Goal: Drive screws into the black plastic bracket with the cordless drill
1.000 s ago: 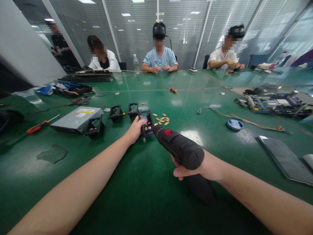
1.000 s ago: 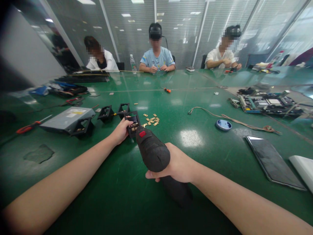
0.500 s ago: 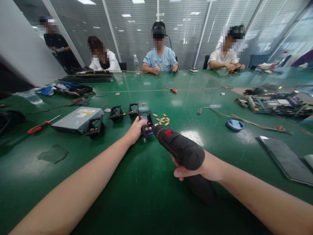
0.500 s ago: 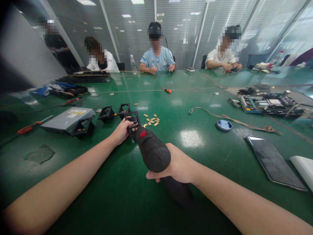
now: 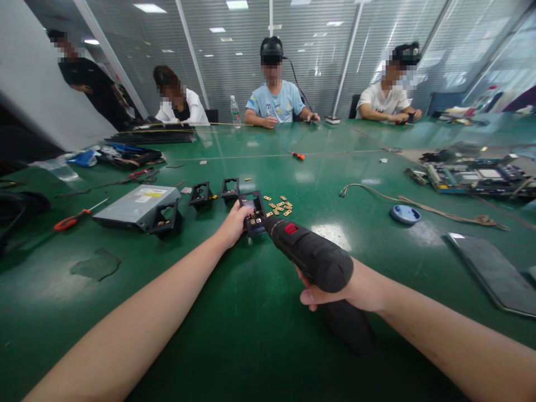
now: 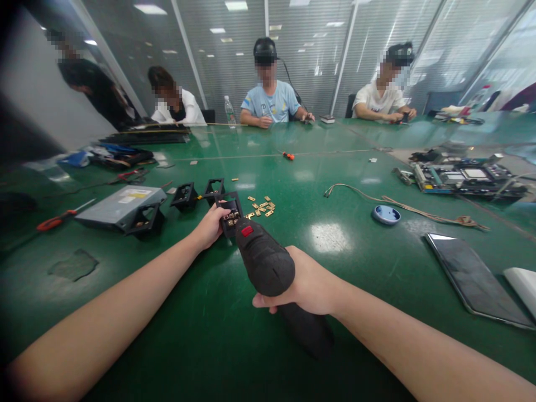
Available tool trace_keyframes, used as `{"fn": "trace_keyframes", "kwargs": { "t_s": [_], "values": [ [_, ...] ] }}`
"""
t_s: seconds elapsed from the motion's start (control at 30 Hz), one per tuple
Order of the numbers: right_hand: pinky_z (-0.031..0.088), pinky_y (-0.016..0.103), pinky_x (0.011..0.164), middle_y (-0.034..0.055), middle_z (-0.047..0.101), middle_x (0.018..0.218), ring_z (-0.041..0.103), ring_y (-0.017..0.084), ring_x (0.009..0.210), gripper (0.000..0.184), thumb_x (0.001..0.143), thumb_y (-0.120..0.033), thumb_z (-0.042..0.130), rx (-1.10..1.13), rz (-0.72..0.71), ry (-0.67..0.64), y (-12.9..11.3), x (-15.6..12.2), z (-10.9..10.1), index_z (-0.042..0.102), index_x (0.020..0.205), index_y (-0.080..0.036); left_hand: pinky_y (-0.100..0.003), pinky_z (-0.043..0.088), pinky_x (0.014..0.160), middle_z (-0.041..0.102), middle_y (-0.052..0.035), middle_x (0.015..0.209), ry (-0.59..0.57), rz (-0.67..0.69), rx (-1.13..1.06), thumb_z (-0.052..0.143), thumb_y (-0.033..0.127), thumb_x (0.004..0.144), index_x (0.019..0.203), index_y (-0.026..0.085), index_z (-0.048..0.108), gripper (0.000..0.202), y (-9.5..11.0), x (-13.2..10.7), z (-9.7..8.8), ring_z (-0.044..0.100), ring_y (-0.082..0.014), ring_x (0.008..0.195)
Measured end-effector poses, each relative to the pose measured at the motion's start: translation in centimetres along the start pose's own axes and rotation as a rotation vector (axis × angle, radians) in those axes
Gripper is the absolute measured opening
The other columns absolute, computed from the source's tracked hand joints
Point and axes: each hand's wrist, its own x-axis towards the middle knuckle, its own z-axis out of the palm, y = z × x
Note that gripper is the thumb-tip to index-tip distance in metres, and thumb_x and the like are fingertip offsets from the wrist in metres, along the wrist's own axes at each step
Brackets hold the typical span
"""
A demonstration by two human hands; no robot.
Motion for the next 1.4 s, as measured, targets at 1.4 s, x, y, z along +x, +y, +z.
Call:
{"fn": "trace_keyframes", "kwargs": {
  "t_s": [1.4],
  "values": [
    [0.050, 0.026, 0.058, -0.0007, 0.065, 0.070, 0.066, 0.016, 0.059, 0.039, 0.069, -0.032, 0.097, 0.011, 0.014, 0.022, 0.56, 0.40, 0.32, 0.063, 0.075, -0.016, -0.033, 0.058, 0.077, 0.072, 0.0008, 0.093, 0.000, -0.032, 0.003, 0.070, 0.034, 0.068, 0.114, 0.024, 0.059, 0.049, -0.22, -0.27, -0.45, 0.071, -0.0195, 0.082]
  ]
}}
